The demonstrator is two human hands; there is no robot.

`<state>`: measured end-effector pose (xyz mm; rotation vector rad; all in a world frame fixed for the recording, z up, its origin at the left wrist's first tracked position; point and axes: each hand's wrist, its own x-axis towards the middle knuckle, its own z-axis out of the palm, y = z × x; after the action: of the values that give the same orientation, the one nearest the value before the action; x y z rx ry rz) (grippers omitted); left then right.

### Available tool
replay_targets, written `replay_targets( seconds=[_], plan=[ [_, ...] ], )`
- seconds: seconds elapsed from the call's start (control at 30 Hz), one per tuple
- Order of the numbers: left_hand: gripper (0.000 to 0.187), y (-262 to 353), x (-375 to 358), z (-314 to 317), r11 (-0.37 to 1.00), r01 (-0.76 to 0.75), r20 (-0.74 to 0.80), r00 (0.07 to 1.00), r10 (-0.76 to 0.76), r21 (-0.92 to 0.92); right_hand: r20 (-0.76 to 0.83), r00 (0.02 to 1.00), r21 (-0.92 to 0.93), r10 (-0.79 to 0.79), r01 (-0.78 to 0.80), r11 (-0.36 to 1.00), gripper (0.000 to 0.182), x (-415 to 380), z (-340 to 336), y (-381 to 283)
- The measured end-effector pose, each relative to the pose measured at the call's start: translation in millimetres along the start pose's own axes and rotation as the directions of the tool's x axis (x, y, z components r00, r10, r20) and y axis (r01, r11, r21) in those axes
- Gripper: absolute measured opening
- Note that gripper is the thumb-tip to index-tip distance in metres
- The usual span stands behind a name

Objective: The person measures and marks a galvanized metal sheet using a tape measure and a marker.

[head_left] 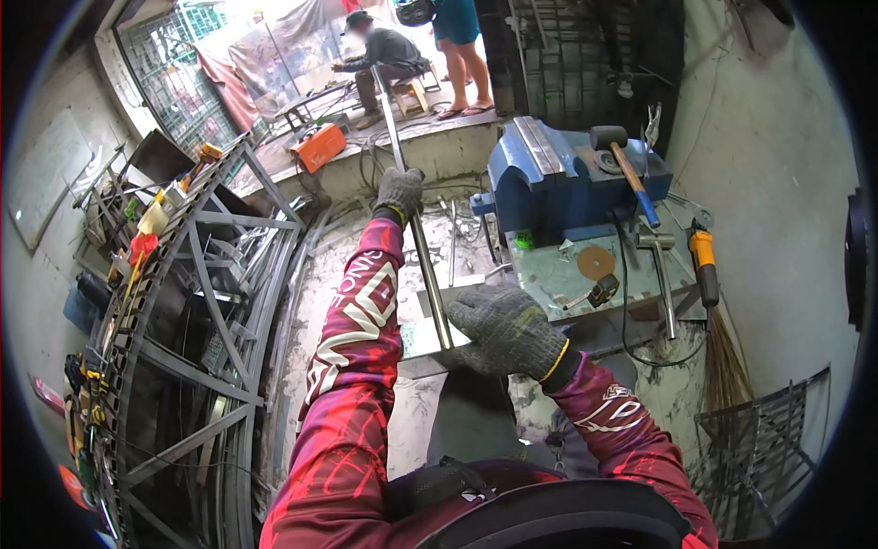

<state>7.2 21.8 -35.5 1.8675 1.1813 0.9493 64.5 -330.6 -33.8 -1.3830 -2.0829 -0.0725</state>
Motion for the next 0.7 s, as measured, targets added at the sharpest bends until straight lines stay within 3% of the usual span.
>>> replay_targets(
  seconds=[0.2,0.27,0.37,0.47,0.6,0.7],
  plan=[
    [0.036,-17,16,3,1.000,0.021,0.006,1.000,-0.021,-0.020,0.003,1.000,0.016,0.013,-0.014,1.000,0.055,-3,1,-2],
    [0.035,-35,32,3,0.959,-0.200,0.082,0.979,0.187,0.200,-0.013,1.000,0.012,0.019,-0.019,1.000,0.054,-4,3,-1],
    [0.034,-36,34,4,0.945,-0.213,0.071,0.977,0.202,0.247,-0.026,0.999,0.000,0.033,-0.033,0.999,0.054,-8,3,-3],
    [0.035,-22,25,8,0.984,-0.086,-0.034,0.995,0.092,0.153,-0.020,0.999,-0.011,0.037,-0.037,0.999,0.054,-9,0,-3],
    [0.037,23,-13,-3,0.981,-0.116,-0.025,0.992,0.121,0.156,-0.032,0.998,-0.005,0.057,-0.057,0.998,0.055,-12,-3,1],
    [0.035,42,-24,-3,0.992,-0.116,-0.016,0.993,0.117,0.039,-0.070,0.997,0.016,0.019,-0.018,1.000,0.054,-17,-2,5]
  ],
)
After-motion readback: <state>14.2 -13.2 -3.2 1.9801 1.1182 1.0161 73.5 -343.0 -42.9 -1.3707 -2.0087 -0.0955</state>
